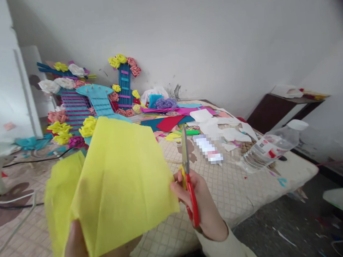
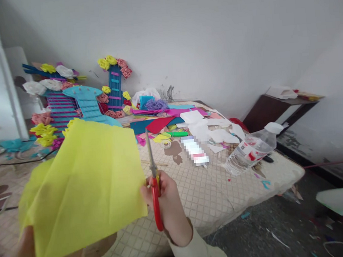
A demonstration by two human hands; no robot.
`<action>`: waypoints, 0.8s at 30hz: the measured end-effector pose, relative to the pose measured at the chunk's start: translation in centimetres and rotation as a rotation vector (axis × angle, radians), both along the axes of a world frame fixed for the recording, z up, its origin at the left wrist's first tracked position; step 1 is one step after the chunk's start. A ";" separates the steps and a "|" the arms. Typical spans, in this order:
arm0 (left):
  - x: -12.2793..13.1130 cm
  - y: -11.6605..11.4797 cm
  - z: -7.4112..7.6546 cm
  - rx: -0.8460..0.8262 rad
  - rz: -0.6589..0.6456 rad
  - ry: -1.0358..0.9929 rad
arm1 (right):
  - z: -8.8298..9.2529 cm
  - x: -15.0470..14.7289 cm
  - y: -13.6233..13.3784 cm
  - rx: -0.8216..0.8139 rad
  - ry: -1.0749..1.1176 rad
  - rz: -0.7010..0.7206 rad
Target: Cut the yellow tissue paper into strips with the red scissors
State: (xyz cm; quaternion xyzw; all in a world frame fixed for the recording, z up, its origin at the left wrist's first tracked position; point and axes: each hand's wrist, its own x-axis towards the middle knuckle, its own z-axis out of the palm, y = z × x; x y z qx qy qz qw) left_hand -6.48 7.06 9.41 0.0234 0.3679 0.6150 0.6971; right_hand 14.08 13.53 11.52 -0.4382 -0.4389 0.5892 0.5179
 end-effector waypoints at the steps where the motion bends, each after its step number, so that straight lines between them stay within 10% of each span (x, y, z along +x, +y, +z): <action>1: 0.3 0.2 0.4 -0.021 0.037 -0.029 | 0.0 0.3 0.1 -0.025 -0.014 0.001; 6: 4.8 1.2 -0.2 0.091 0.210 -0.126 | -1.0 1.0 0.5 -0.069 -0.096 0.054; 11: 8.6 1.1 -1.6 0.083 0.071 -0.129 | -1.6 1.3 0.5 -0.095 -0.135 0.092; 24: 9.7 3.8 1.8 0.044 -0.047 -0.159 | -1.4 3.4 3.0 -0.063 -0.090 -0.072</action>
